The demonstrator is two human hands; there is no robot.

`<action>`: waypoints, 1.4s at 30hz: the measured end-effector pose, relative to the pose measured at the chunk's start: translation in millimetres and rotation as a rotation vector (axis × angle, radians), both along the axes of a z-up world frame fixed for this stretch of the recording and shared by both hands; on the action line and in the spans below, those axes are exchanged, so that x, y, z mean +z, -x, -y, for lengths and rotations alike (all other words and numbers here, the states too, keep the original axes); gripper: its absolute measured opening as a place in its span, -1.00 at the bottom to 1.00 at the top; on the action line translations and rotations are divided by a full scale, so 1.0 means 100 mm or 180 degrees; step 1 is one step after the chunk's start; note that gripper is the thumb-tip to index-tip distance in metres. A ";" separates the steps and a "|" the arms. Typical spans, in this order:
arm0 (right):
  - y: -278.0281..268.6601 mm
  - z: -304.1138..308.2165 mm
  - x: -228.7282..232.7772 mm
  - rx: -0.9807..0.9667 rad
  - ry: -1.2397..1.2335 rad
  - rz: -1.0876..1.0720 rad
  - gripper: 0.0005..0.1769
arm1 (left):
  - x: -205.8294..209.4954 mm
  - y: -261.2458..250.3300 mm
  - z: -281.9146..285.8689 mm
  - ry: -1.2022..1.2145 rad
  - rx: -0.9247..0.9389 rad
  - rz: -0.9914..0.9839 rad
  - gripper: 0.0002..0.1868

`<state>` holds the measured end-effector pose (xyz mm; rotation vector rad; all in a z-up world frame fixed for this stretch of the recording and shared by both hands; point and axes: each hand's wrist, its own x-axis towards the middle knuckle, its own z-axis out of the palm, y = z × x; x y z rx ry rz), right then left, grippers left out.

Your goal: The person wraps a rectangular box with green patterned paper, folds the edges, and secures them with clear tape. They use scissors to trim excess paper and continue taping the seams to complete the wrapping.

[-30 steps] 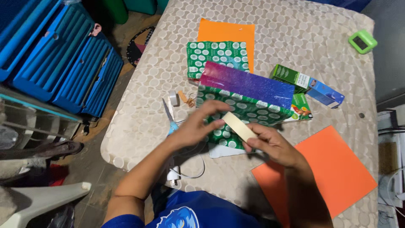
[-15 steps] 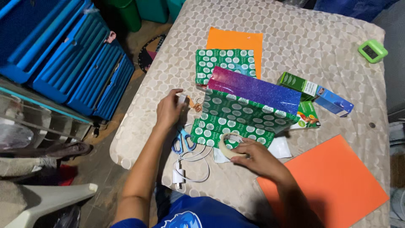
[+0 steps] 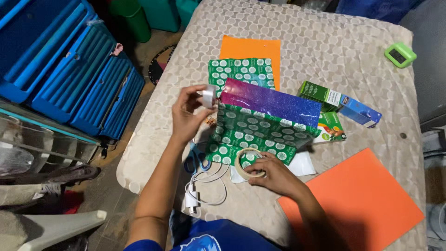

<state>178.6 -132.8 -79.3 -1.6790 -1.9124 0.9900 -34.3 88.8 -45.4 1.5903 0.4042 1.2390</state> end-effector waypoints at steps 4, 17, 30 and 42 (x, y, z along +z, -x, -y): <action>0.03 -0.04 0.09 -0.0010 -0.0021 -0.0075 -0.62 | 0.04 -0.11 0.10 -0.0092 -0.0195 -0.0146 -0.34; 0.06 -0.05 0.10 -0.0202 0.0033 -0.0126 -0.63 | 0.02 -0.13 0.16 0.0331 -0.0259 0.0040 -0.65; 0.06 0.01 0.29 -0.0448 -0.0708 -0.0254 -0.73 | 0.16 0.04 0.23 -0.0324 0.0409 -0.0402 -0.72; -0.46 0.34 0.90 -0.2262 -0.2435 0.0374 -0.79 | -0.56 0.15 -0.34 0.0182 0.1054 -0.1832 -0.64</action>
